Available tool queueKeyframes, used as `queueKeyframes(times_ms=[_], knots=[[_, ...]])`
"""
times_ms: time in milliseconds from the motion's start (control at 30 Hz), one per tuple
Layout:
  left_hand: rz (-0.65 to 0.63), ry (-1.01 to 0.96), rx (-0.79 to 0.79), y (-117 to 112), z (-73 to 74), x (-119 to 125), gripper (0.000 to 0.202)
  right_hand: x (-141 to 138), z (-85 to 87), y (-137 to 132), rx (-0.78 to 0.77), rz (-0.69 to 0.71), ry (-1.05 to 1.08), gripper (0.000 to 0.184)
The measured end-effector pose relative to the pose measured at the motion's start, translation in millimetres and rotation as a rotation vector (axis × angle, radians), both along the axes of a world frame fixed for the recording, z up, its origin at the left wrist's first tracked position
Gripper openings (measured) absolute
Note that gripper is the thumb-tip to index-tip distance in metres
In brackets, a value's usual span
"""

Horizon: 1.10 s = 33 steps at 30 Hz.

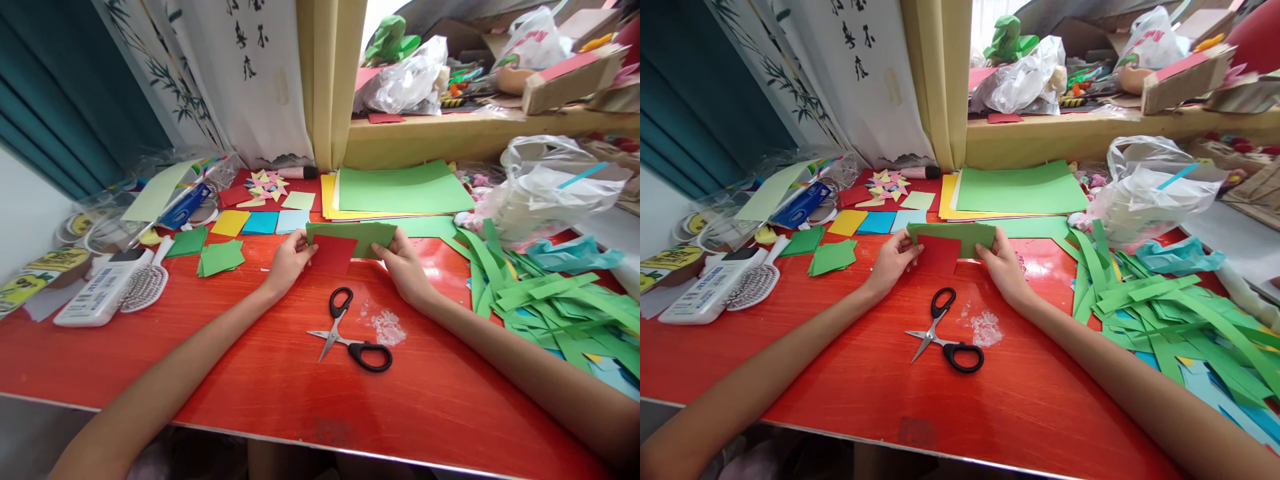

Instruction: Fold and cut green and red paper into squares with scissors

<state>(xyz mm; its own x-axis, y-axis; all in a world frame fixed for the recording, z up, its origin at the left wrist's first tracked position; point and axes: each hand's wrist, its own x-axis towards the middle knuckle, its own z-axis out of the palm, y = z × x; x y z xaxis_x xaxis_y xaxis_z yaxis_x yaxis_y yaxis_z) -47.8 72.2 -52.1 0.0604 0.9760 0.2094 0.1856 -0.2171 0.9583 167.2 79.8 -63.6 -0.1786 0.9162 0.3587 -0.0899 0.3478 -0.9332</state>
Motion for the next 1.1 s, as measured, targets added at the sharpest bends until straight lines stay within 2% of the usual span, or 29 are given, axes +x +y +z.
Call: queueKeyframes(times_ms=[267,433,533,633,733,867,1100], knots=[[-0.023,0.1,-0.1,2.7,-4.1,-0.6,0.014,0.1,-0.1,1.9,-0.069,-0.012,-0.113,0.041],[-0.026,0.028,-0.065,3.4,-3.6,0.6,0.017,-0.5,0.4,0.3,-0.099,-0.002,-0.035,0.038],[-0.025,-0.018,-0.095,4.3,-4.4,0.6,0.021,-0.7,2.4,-1.5,-0.172,0.044,0.047,0.035],[-0.009,-0.076,-0.12,3.0,-3.3,0.9,0.04,-0.8,4.8,-3.1,-0.266,0.098,0.1,0.036],[0.03,-0.044,-0.068,-1.0,1.2,2.6,0.058,-0.7,5.6,-3.6,-0.297,0.115,0.115,0.032],[0.06,0.052,-0.029,-3.4,5.8,4.1,0.05,-0.5,4.9,-2.4,-0.316,0.122,0.098,0.032],[0.012,0.137,-0.065,-0.6,3.0,-0.5,0.045,-0.4,6.5,-2.1,-0.35,0.141,0.077,0.043]])
